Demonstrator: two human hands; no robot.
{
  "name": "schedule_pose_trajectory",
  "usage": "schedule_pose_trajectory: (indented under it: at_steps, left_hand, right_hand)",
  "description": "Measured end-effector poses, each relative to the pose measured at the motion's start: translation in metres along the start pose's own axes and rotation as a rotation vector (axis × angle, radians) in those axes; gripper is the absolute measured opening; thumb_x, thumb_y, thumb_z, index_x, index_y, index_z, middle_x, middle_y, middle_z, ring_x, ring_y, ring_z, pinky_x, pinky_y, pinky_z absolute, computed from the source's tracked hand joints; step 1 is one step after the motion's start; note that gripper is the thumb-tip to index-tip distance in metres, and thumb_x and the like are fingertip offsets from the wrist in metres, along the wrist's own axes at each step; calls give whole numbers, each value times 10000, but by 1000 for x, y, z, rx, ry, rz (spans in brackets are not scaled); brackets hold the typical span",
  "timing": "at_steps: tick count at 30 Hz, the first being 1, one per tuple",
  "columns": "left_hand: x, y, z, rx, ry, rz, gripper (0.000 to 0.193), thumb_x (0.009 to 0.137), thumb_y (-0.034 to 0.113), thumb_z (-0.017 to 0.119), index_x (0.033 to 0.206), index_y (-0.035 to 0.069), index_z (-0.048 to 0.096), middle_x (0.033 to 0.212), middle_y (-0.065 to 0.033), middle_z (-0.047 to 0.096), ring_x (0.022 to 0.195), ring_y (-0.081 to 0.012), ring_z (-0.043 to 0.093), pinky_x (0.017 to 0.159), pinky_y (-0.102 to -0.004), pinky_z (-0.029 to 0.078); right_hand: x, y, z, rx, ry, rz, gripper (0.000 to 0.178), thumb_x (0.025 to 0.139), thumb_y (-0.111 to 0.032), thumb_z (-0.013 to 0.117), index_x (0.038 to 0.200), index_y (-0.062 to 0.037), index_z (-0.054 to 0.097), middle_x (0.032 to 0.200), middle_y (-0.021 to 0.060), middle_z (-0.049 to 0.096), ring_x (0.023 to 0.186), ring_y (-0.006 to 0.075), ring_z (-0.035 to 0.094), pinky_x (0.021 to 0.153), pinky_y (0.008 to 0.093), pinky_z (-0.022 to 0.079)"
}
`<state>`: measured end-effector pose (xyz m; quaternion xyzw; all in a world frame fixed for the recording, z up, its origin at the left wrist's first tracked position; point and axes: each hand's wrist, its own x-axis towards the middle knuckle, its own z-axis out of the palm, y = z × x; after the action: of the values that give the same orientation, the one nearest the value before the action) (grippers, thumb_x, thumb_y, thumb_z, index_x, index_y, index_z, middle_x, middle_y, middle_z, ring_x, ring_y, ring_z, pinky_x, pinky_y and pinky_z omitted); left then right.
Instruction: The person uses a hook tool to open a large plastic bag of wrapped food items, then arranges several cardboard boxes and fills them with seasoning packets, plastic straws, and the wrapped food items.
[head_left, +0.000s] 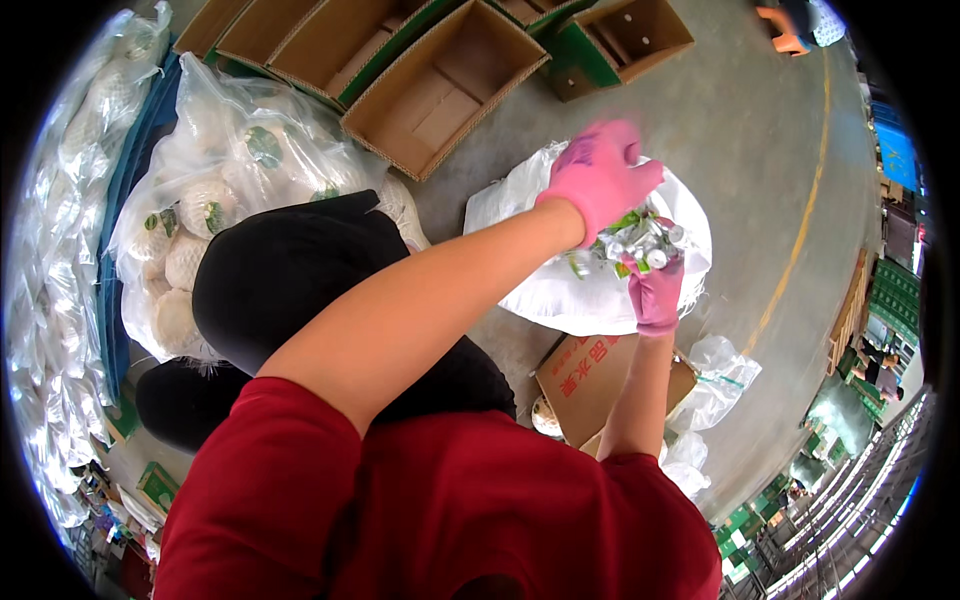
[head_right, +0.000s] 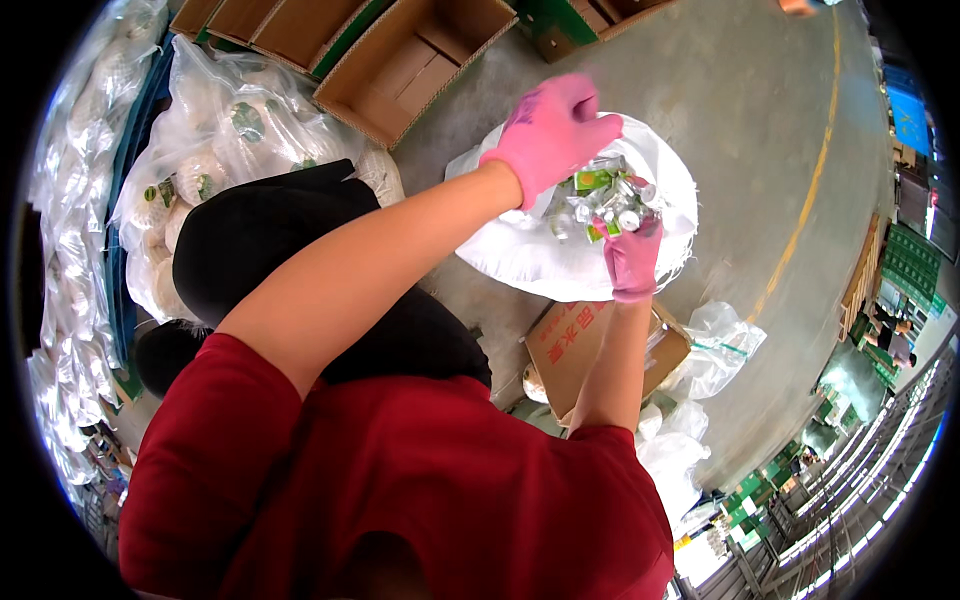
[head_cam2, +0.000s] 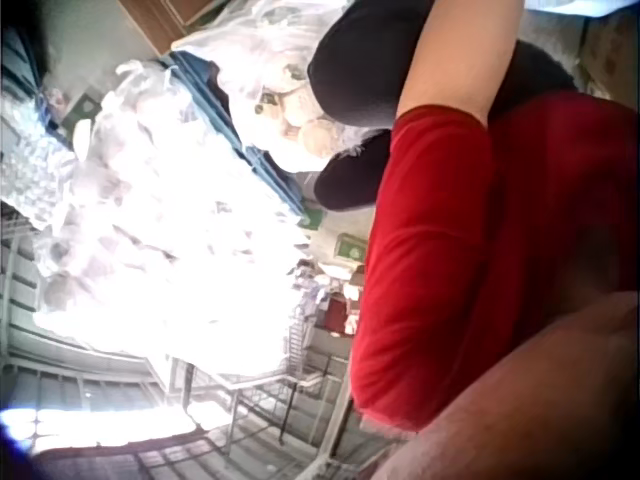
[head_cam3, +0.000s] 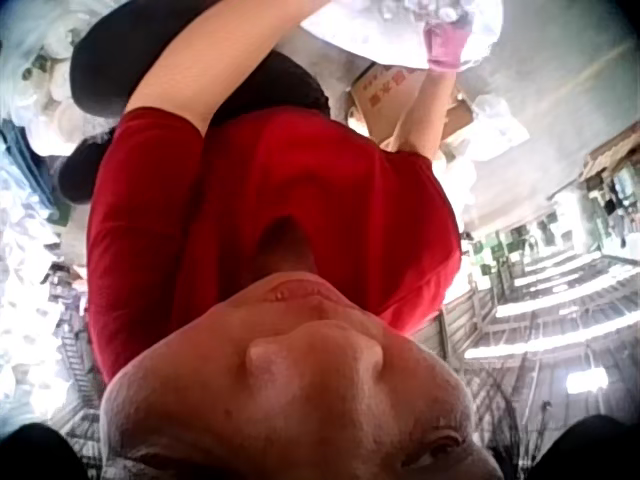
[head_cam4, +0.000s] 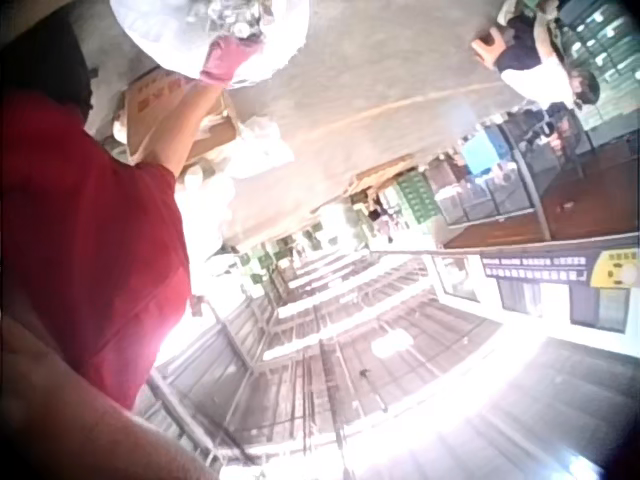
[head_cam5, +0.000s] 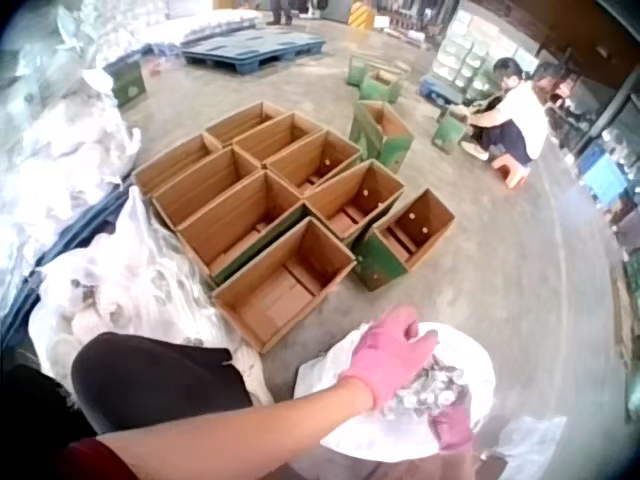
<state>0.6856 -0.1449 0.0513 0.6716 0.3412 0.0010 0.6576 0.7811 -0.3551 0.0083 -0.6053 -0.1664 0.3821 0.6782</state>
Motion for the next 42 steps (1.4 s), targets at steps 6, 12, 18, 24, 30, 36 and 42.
schedule_pose_trajectory:
  at_steps: [6, 12, 18, 24, 30, 36, 42]
  left_hand:
    - [-41, -56, 25, -1161, -807, -261, 842, 862, 645, 642, 1517, 297, 244, 1400, -71, 477, 1174, -278, 584, 919, -586, 528]
    - [-34, -33, -2, -959, -384, 86, 420, 895, 226, 706, 1269, 110, 556, 1112, -34, 629, 936, -144, 644, 778, -317, 587]
    - [-17, 58, -104, -429, -154, 40, 380, 826, 99, 713, 1195, 57, 633, 1100, -85, 658, 904, -156, 662, 687, -331, 626]
    - [29, 44, -183, -153, -97, 203, 456, 817, 73, 695, 1270, 80, 636, 910, -64, 669, 693, -119, 609, 600, -283, 520]
    - [99, 46, -265, -176, -218, 66, 406, 872, 72, 685, 1269, 72, 601, 1067, -78, 625, 866, -152, 640, 711, -283, 591]
    - [91, 2, -297, -429, -456, 476, 477, 956, 144, 580, 1408, 82, 442, 1367, -115, 547, 1132, -265, 646, 819, -300, 594]
    - [79, -40, -356, -1099, -118, 214, 484, 966, 125, 577, 1429, 118, 437, 1343, -84, 542, 1091, -293, 650, 782, -369, 622]
  right_hand:
    - [-8, -33, 47, -511, -89, 217, 509, 788, -32, 723, 1263, -18, 541, 1154, 123, 616, 1077, 223, 591, 877, 318, 504]
    - [8, -64, 98, -696, -264, 22, 550, 818, -113, 695, 1325, -7, 512, 1295, 126, 534, 1126, 224, 553, 889, 344, 504]
    - [88, -76, 141, -232, -184, -212, 418, 1022, -280, 564, 1346, -18, 530, 1236, 66, 595, 1115, 161, 591, 921, 306, 512]
    - [150, -77, 209, 71, -315, -107, 383, 1025, -265, 562, 1324, -27, 562, 1155, 16, 604, 972, 96, 580, 858, 244, 486]
    - [228, -35, 222, 36, -285, 2, 496, 1028, -281, 547, 1455, -67, 416, 1274, 38, 583, 1061, 122, 596, 866, 262, 502]
    - [228, -30, 277, 393, -437, 159, 529, 977, -251, 631, 1454, -106, 455, 1196, 19, 614, 996, 95, 620, 704, 228, 517]
    - [340, -14, 309, -431, -143, -425, 478, 923, -193, 686, 1362, -54, 556, 1246, 19, 621, 852, 123, 630, 711, 242, 510]
